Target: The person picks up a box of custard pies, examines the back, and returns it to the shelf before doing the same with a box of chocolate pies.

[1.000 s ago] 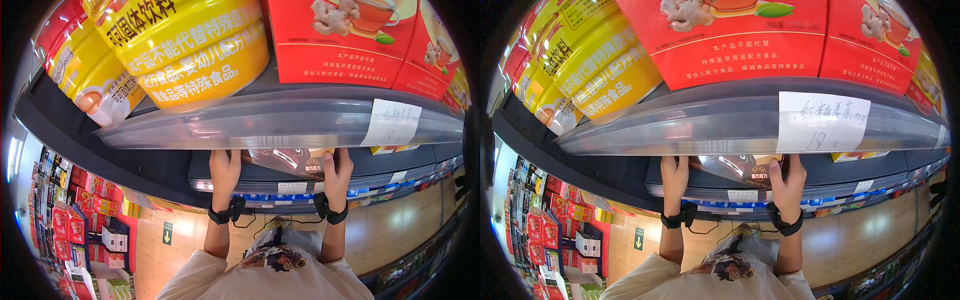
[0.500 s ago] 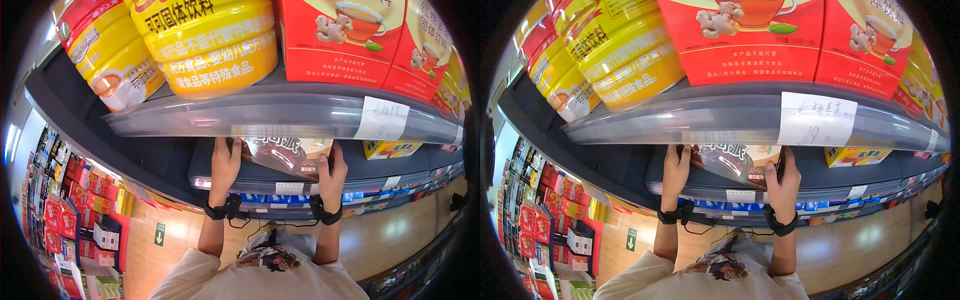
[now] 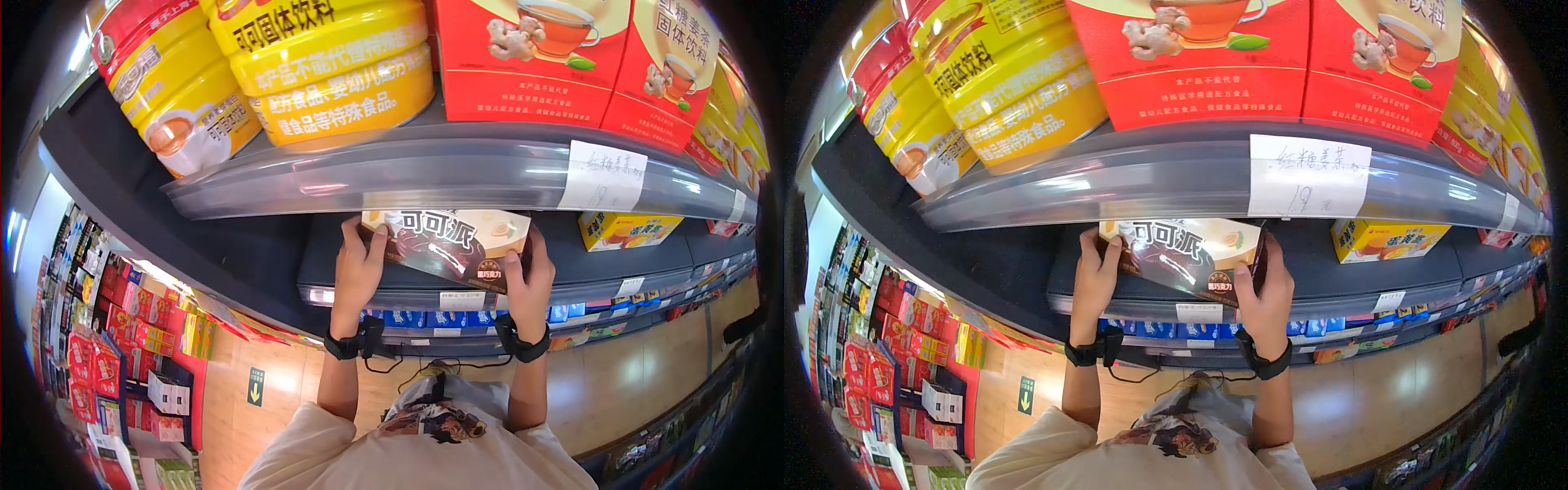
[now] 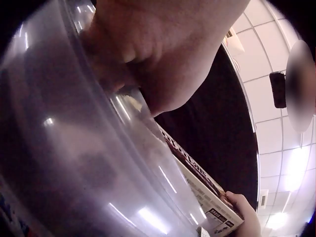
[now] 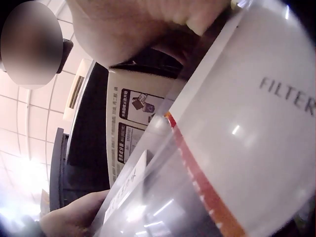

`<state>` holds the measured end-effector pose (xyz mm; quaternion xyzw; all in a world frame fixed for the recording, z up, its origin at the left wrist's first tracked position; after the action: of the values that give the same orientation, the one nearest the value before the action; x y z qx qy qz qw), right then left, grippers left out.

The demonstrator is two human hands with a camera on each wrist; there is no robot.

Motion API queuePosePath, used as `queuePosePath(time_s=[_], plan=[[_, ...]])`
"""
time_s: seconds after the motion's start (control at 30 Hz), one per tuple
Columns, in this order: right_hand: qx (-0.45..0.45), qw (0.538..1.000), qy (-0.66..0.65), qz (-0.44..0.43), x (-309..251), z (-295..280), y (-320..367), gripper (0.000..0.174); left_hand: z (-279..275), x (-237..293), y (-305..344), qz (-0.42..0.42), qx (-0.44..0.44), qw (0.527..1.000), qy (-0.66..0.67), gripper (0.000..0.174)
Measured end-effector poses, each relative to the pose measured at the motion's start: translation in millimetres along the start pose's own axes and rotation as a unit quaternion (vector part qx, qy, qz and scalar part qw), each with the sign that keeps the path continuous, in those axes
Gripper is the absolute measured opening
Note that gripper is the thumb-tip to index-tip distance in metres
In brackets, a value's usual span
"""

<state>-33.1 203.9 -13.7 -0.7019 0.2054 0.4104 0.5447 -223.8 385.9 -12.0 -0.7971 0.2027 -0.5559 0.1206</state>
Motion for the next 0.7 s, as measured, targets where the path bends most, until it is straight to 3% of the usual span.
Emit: queuePosePath(time_s=[0.13,0.27,0.37,0.5,0.7], plan=[[-0.002,1.000,-0.006,-0.004,0,-1,1,0.049,-1,2,1,-0.024,-0.003,1.000,-0.012,0.050],[-0.007,1.000,-0.006,-0.011,3,-1,-1,0.051,1,1,1,0.033,0.040,0.998,-0.022,0.046],[-0.003,1.000,-0.011,-0.013,7,0,-2,0.051,-2,23,2,-0.029,0.017,0.999,-0.001,0.043],[-0.008,1.000,-0.016,0.003,6,1,-4,0.048,5,11,-2,0.089,0.080,0.990,-0.074,0.035],[-0.015,0.999,-0.034,0.007,8,0,-6,0.046,5,9,-3,0.064,0.057,0.994,-0.072,0.037]])
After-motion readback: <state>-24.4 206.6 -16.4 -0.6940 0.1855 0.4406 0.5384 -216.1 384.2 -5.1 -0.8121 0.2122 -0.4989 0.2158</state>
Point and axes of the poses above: each hand's wrist, its own y-axis away from the middle knuckle, its own z-axis out of the palm, x = y × z, the point moved 2 cm from there along -y, towards the middle knuckle, and after that the axes turned 12 degrees about x, right-handed, at the moved point
